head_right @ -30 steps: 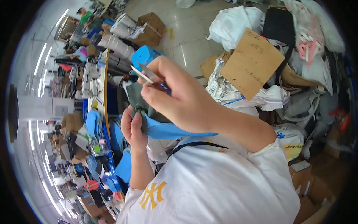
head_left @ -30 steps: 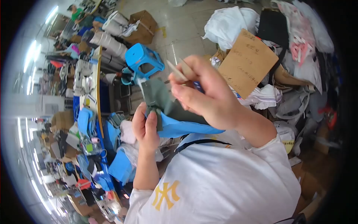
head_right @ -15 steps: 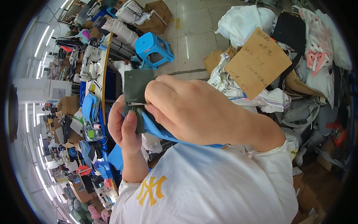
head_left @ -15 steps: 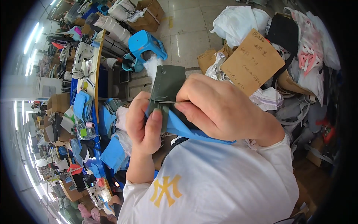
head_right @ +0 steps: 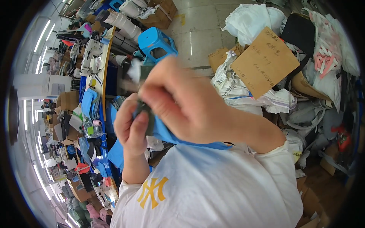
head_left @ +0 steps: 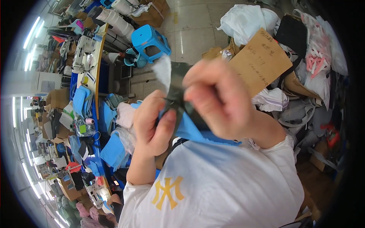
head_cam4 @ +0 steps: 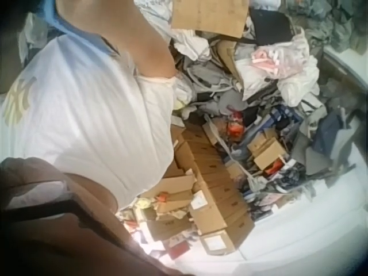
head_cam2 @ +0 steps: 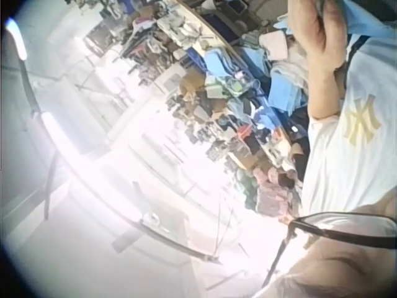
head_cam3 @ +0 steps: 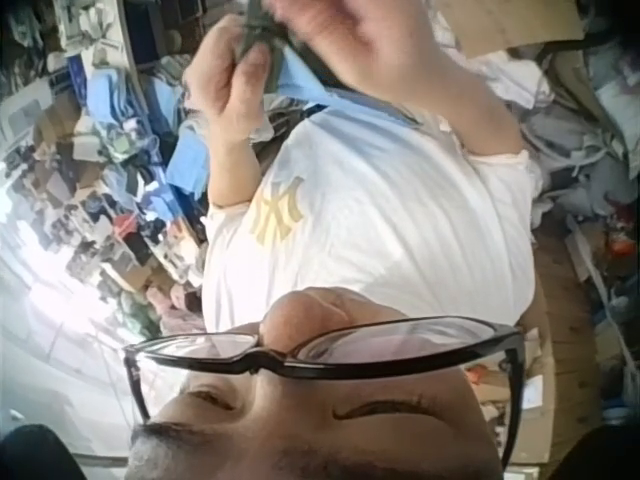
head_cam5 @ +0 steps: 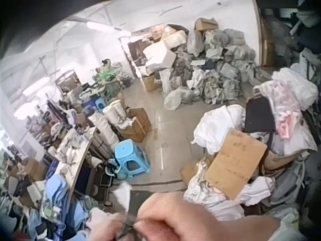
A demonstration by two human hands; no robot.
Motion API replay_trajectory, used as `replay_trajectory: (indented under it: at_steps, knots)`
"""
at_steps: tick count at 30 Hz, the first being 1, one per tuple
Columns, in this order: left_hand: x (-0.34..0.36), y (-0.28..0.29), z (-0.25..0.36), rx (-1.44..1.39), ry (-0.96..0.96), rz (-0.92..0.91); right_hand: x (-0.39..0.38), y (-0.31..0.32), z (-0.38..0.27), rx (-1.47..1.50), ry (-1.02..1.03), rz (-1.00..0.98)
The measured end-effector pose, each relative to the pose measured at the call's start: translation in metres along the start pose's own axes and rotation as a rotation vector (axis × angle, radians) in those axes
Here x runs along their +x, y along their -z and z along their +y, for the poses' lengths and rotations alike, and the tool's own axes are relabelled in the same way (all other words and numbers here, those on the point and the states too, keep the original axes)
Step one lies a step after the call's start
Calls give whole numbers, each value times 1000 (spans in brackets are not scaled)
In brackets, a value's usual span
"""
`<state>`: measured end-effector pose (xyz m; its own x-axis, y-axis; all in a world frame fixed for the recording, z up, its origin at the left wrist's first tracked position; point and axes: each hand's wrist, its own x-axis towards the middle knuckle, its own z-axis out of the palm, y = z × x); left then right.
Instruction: Trimming excess fabric and inner padding from a sewn blue and green part using thread nippers.
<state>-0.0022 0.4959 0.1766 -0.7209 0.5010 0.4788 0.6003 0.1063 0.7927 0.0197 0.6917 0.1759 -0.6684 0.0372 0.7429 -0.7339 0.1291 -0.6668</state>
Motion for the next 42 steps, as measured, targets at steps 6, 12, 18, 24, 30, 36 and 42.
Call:
replay_trajectory:
  at_steps: [6, 12, 18, 24, 30, 36, 42]
  knots:
    - [-11, 11, -8, -122, 33, 88, 19, -1, 7, 223, -218, 14]
    - [-13, 26, -13, -72, -45, 30, 31, -25, 13, 104, -249, -121]
    - [-26, 48, -25, -73, -24, 13, 50, -39, 33, 15, -227, 28]
    - [-19, 69, -28, -253, 362, -78, 44, -60, 8, 17, -316, -200]
    - [-21, 61, -46, -211, 147, -34, 53, -74, 0, 10, -313, -133]
    - [-28, 63, -58, -411, -26, 148, 52, -72, 22, -463, -216, 105]
    - [-33, 65, -66, -362, -23, 204, 34, -74, -44, -260, -277, -276]
